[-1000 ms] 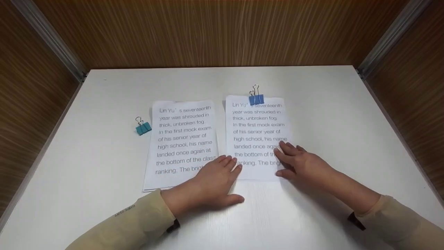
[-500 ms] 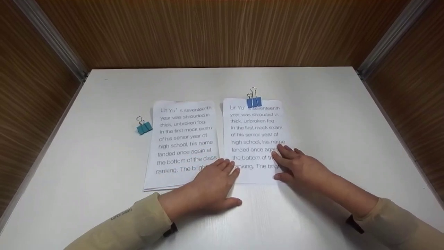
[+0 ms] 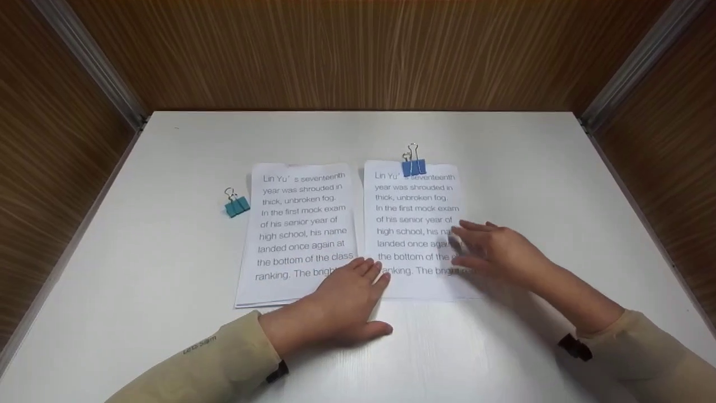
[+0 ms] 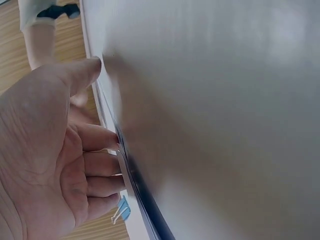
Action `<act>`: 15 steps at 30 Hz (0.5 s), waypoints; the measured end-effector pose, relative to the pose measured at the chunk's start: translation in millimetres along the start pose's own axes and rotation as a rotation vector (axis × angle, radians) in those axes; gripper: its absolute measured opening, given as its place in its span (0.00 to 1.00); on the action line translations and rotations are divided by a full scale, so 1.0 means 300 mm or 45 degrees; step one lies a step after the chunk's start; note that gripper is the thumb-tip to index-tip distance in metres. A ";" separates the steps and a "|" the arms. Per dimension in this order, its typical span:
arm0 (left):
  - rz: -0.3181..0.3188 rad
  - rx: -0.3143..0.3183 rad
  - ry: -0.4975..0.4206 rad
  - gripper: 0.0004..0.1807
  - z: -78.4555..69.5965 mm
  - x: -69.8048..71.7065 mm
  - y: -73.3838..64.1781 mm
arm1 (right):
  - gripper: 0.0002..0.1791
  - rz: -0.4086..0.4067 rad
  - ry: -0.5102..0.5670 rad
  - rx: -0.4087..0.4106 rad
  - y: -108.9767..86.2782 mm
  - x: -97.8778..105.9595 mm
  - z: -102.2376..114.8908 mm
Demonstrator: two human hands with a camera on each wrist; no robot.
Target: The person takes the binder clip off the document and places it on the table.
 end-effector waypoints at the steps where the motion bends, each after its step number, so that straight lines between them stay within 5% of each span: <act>1: -0.001 0.000 0.004 0.50 0.000 0.001 0.001 | 0.36 -0.030 0.017 -0.032 0.021 0.020 -0.018; 7: -0.013 0.010 0.025 0.50 0.001 0.001 0.001 | 0.35 -0.116 0.160 -0.241 0.193 0.104 -0.162; 15: -0.016 0.011 0.051 0.51 -0.007 0.001 0.008 | 0.43 -0.071 0.394 -0.380 0.381 0.096 -0.316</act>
Point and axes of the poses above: each hand's wrist, its own y-axis towards the middle knuckle, its own x-axis out of the back of the hand, z = x × y, the point moved 2 cm from there along y, towards the middle knuckle, and after that the axes turned 8 degrees about -y, right-handed, at the moved point
